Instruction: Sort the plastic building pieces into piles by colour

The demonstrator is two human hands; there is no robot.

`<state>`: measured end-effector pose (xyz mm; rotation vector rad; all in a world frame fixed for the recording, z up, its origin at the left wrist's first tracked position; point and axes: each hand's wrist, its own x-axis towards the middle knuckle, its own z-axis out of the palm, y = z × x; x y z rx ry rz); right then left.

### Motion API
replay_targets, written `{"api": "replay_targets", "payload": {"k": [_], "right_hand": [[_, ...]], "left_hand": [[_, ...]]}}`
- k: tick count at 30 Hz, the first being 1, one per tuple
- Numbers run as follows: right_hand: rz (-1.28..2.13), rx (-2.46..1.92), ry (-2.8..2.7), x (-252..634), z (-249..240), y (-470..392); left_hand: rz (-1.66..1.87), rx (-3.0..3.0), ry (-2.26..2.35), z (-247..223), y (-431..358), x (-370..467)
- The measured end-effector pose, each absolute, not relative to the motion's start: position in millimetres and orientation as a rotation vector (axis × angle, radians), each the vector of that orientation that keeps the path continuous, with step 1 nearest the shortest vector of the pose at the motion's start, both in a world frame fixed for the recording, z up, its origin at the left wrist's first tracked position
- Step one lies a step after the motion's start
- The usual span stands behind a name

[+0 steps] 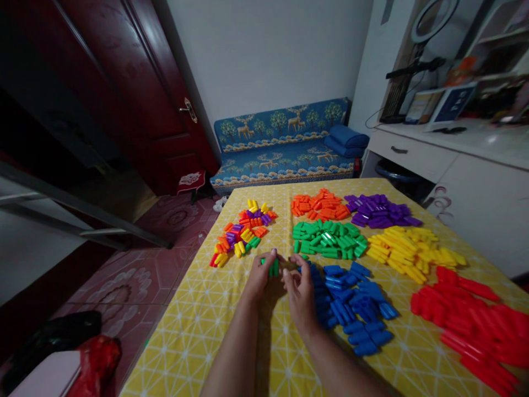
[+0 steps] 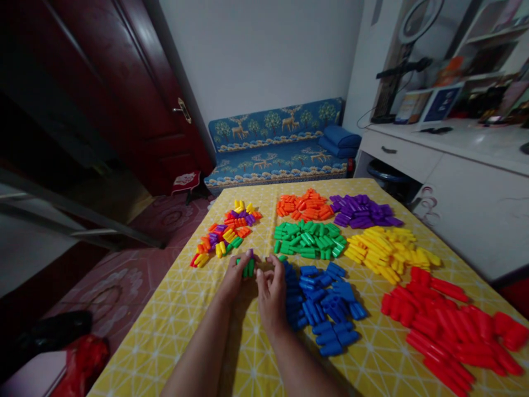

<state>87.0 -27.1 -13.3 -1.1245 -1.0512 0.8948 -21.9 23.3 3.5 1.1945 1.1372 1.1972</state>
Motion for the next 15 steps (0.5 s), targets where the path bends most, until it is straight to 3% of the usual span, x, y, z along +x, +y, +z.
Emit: {"api": "replay_targets", "payload": {"k": [6, 15], "right_hand": [[0.905, -1.113, -1.101, 90, -10, -27], [1.191, -0.950, -0.915, 88, 1, -34]], "left_hand": [[0.957, 1.111, 1.031, 9, 17, -27], [0.658, 1.123, 0.876, 13, 19, -50]]}}
